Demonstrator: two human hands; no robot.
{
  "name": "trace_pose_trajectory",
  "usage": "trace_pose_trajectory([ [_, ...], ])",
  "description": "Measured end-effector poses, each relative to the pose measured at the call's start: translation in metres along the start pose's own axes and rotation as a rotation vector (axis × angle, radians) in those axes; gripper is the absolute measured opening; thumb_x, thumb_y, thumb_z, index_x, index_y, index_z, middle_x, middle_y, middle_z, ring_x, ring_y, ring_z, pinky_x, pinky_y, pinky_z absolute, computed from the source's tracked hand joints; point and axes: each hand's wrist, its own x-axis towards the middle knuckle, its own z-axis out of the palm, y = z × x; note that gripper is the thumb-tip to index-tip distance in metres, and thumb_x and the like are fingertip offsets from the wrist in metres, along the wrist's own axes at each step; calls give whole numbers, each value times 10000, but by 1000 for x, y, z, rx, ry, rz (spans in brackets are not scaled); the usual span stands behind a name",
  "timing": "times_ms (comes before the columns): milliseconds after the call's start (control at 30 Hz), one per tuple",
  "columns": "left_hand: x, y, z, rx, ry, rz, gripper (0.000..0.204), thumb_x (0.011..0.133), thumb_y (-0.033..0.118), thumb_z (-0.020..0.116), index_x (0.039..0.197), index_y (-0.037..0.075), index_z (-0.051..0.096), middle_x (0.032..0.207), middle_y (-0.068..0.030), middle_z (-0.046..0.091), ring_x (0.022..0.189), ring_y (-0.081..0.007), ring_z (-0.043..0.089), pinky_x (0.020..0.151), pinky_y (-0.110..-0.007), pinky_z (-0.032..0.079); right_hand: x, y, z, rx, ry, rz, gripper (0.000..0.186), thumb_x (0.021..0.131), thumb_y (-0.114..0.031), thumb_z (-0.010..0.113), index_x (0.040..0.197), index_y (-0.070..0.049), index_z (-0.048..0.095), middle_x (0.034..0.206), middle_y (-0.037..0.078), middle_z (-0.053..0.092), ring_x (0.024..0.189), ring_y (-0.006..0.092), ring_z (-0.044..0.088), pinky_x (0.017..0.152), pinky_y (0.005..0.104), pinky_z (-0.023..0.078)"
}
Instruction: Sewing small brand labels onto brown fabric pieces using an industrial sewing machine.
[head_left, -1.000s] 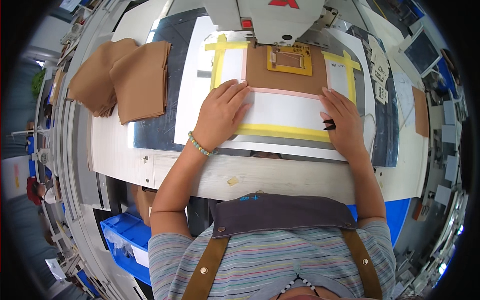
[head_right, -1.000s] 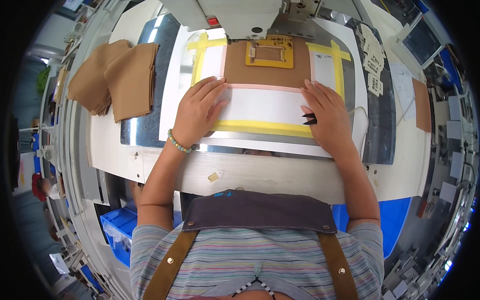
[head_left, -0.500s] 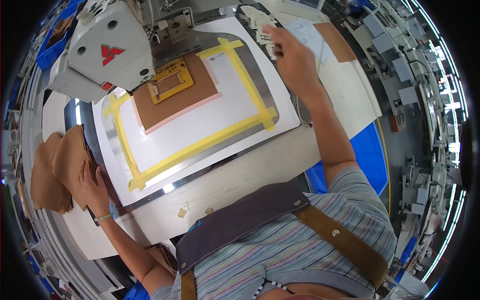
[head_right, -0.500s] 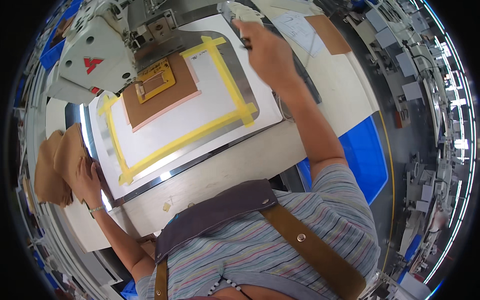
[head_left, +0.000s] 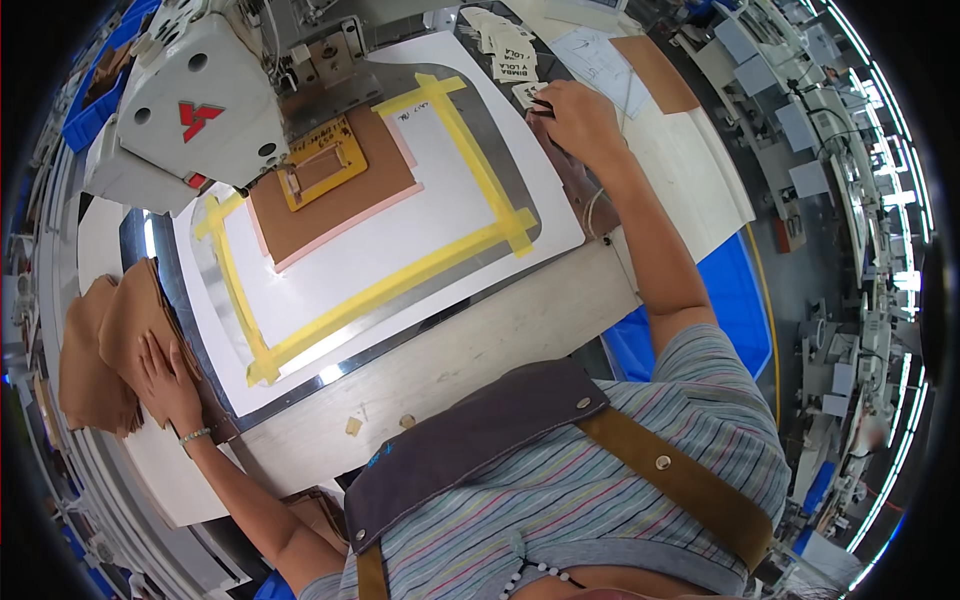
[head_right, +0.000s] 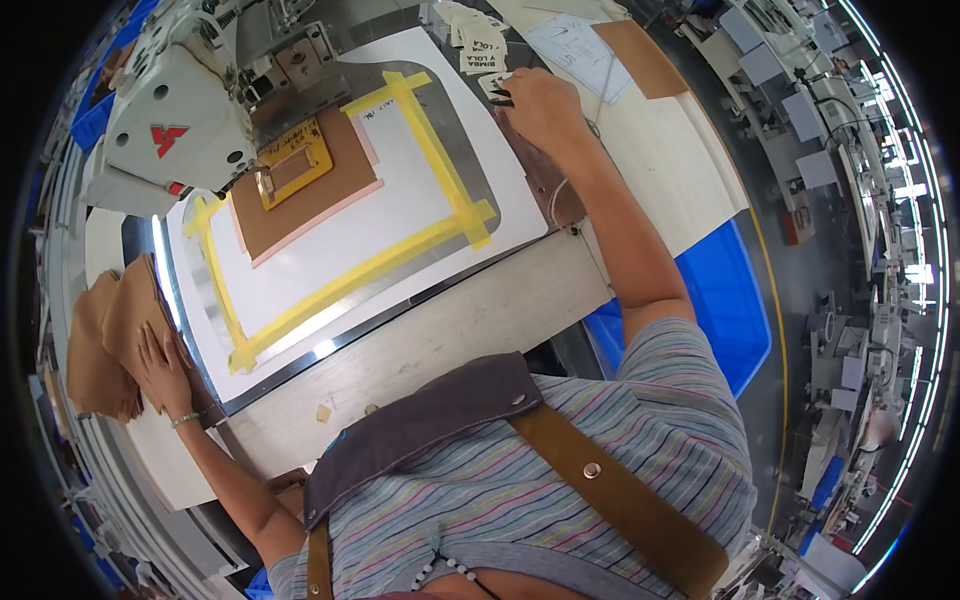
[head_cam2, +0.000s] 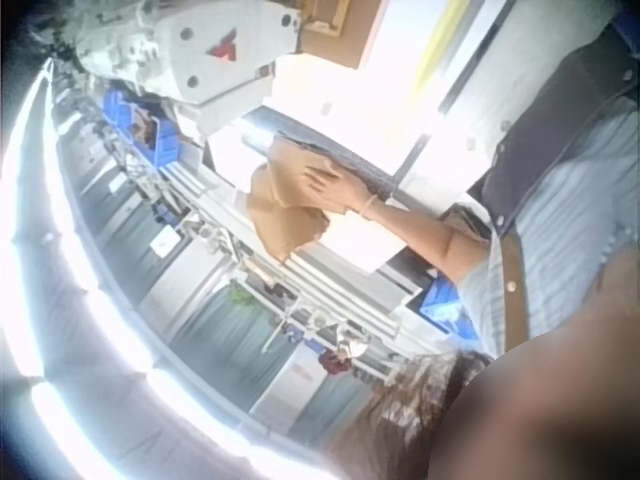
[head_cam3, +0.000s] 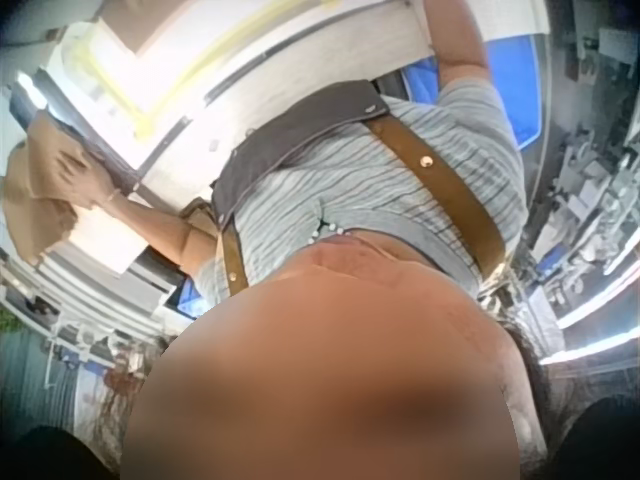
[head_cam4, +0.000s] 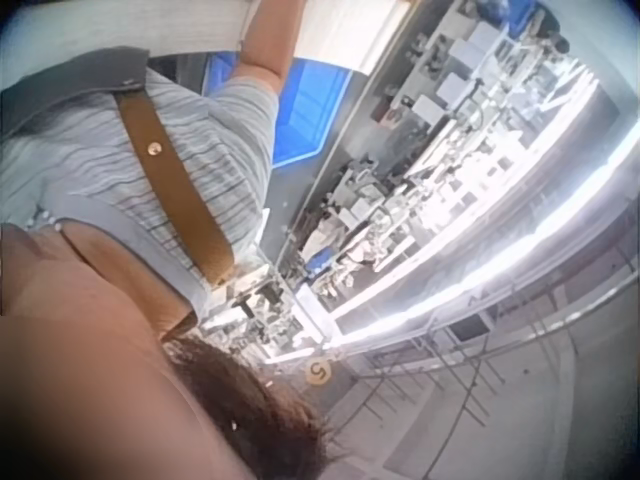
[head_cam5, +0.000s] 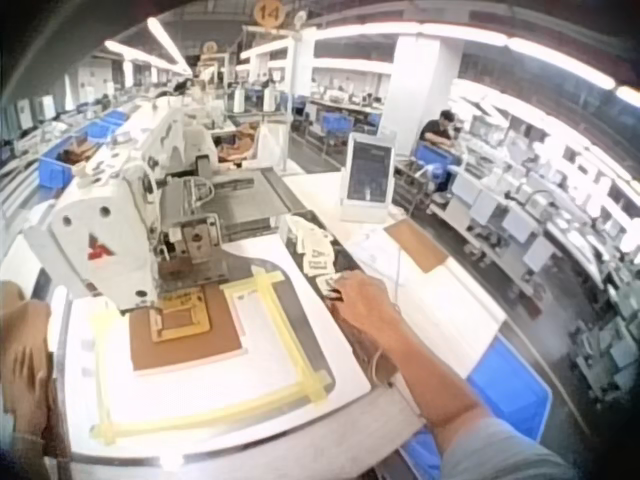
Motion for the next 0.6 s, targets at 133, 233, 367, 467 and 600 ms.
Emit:
trace_pose_trajectory([
  [133,-1,23,11,2,-50,-94,714,1063,606,486,1636,188,412,1703,-140,359,1556,-437,306,1252,-566,258,-1,3,1,41,36,16,223,919,-234,748,1083,-89,790,1081,68,757,1015,295,724,836,411,578],
  [233,-5,51,5,95,-92,-161,746,1051,659,461,1650,220,388,1707,-141,352,1558,-436,313,1230,-618,260,1,-2,-17,276,-91,386,205,916,-203,760,1080,-85,788,1124,60,761,1005,283,736,829,370,577],
  [367,2,109,-24,192,-3,-120,623,1062,519,562,1547,127,541,1618,-186,472,1517,-439,379,1205,-598,312,1,-2,-22,266,292,116,178,898,-150,758,1067,-117,803,1176,36,755,988,244,742,796,360,590],
  [467,9,201,-85,-427,203,203,424,1050,270,639,1405,39,646,1502,-174,592,1389,-392,542,1136,-482,430,4,-40,-40,349,411,-98,175,884,-114,778,1054,-143,808,1197,3,749,998,219,737,789,349,599],
  [600,7,287,-116,-1468,-554,27,435,1086,211,575,1470,7,572,1480,-143,612,1286,-289,634,1061,-399,514,-1,-88,-46,391,370,-395,275,852,-64,793,1108,-164,796,1226,-5,749,989,226,731,790,318,609],
])
